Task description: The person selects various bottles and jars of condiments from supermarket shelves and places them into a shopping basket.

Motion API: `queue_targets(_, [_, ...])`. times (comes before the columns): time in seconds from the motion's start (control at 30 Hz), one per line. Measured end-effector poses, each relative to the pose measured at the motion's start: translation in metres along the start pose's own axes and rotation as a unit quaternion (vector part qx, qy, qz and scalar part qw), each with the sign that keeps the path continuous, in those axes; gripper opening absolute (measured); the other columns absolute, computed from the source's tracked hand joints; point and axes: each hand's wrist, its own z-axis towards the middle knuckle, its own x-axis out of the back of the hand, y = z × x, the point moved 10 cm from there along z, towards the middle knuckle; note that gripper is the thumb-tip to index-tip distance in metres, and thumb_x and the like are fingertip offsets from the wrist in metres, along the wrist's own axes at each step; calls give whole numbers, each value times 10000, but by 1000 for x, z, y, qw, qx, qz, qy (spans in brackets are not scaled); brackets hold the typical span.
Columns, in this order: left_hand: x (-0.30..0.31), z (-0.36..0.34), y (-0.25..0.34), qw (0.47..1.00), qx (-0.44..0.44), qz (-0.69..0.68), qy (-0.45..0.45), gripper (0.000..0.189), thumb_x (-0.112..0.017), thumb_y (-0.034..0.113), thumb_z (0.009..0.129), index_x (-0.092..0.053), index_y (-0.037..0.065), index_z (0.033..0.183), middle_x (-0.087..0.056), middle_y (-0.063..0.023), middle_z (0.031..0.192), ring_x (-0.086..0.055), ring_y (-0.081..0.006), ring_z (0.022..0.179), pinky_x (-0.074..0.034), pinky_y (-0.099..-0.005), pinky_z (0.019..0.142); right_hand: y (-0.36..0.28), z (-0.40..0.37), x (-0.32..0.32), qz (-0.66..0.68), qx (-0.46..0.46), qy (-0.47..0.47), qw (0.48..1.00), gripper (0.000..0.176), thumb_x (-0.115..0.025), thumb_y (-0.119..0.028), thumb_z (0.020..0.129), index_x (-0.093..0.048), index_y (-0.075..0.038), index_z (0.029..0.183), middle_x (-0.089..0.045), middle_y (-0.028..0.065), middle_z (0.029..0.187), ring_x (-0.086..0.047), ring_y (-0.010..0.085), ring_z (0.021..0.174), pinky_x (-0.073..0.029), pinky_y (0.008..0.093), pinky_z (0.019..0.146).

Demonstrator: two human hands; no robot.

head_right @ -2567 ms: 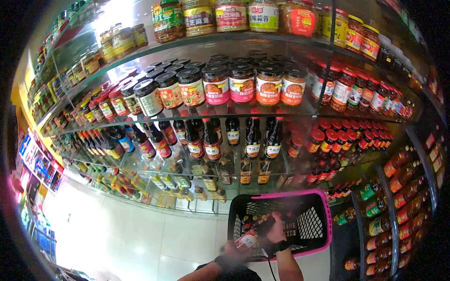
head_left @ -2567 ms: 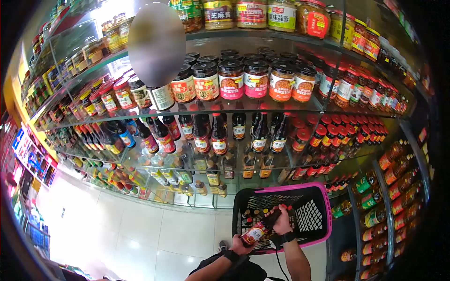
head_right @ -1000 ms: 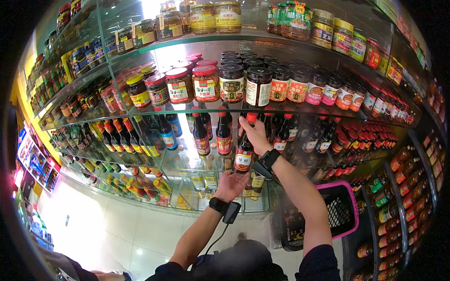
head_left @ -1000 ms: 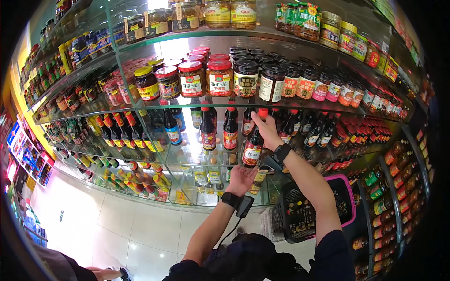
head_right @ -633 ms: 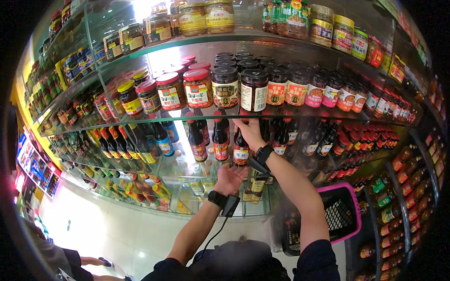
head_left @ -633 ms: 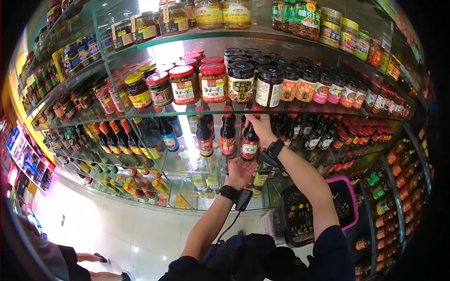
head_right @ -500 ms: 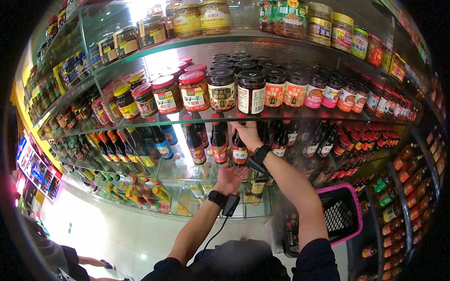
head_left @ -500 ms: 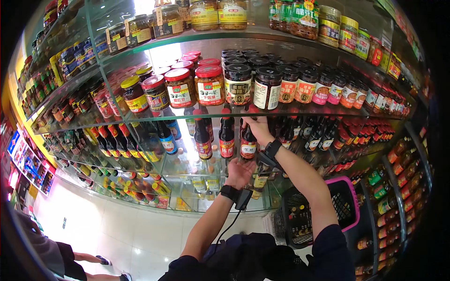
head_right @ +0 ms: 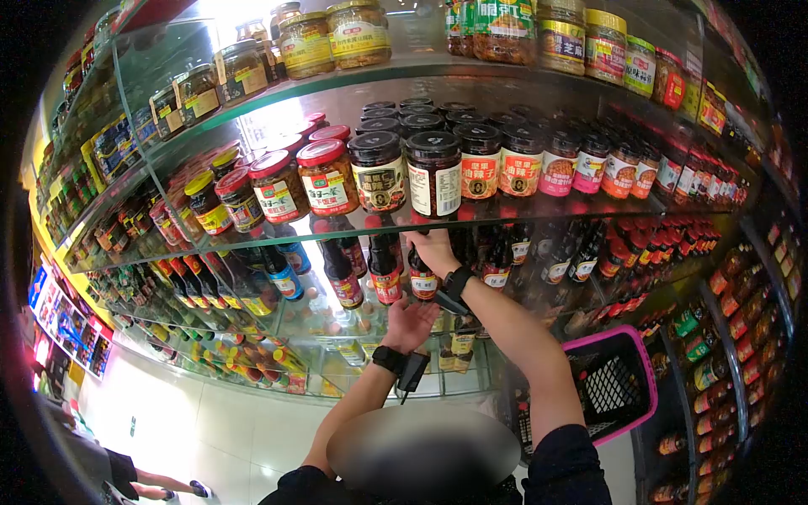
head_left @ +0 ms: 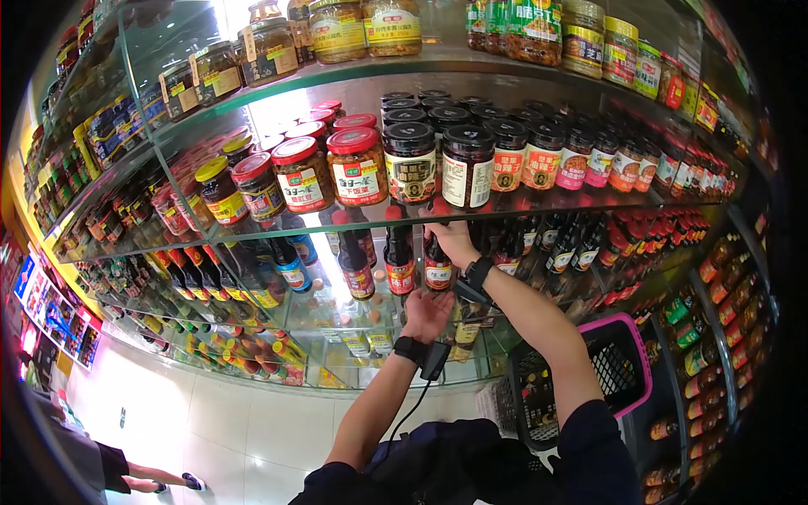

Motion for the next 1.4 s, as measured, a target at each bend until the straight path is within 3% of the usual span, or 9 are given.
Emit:
queue_targets(0.3, [7,7,4,1000,-14,-7,18,572,-318,334,853,-139,-16,1268,-360,-224,1172,-433,-293,1025,-350,-377,911,7,0,-2,9,-11,12,1000,226,-570,-141,787,-524,-10,608,-489,11,528,-454,82,510,-357,231,512])
queue_targets(0.57, [3,9,4,999,-19,25,2,484,-308,319,861,-224,28,1239,-400,-162,1138,-452,-248,973,-367,-356,883,14,8,-4,-15,8,-2,1000,247,-572,-190,792,-493,-27,625,-490,14,537,-454,91,509,-358,226,533])
queue_targets(0.73, [12,19,2,1000,-13,19,-18,461,-305,327,866,-257,28,1214,-416,-148,1104,-461,-241,941,-378,-354,868,27,6,-1,-25,-37,11,999,223,-575,-190,789,-492,-34,653,-493,6,547,-459,88,524,-348,219,520])
queue_targets(0.93, [12,10,-1,1000,-21,18,14,453,-316,314,868,-254,31,1217,-419,-137,1101,-468,-239,941,-382,-354,872,22,6,11,-1,62,88,994,148,-617,-104,730,-522,-19,805,-558,9,714,-510,80,651,-405,229,608])
queue_targets(1.0, [13,5,-2,999,-25,15,30,456,-318,308,869,-248,32,1225,-415,-137,1110,-467,-239,946,-379,-354,878,8,2,12,-123,77,76,987,231,-644,-94,691,-534,-3,874,-568,25,754,-530,109,714,-427,262,676])
queue_targets(1.13, [13,2,-5,999,-21,18,18,497,-322,305,870,-196,40,1272,-380,-139,1180,-461,-243,982,-369,-347,894,-20,-10,3,-160,58,28,985,380,-664,-138,674,-498,12,981,-564,79,855,-530,175,819,-411,312,762])
queue_targets(1.2, [15,1,-8,999,-20,24,17,511,-323,305,871,-179,44,1285,-368,-140,1201,-461,-245,992,-366,-345,899,-39,-22,9,-183,79,90,976,551,-672,-184,666,-413,20,1108,-495,153,1040,-461,253,990,-349,352,867])
queue_targets(1.3, [14,-3,-10,999,-30,20,11,519,-328,305,869,-169,46,1291,-355,-140,1216,-458,-254,1014,-362,-345,905,-44,-31,9,-227,111,92,963,646,-670,-217,665,-343,28,1166,-383,199,1166,-370,306,1085,-284,365,925])
queue_targets(1.4, [15,-10,-11,999,-37,16,21,469,-333,294,864,-232,21,1232,-453,-157,1077,-493,-258,896,-402,-375,830,-48,-42,8,-266,135,92,950,778,-665,-208,658,-211,30,1243,-256,235,1253,-245,352,1178,-212,377,981])
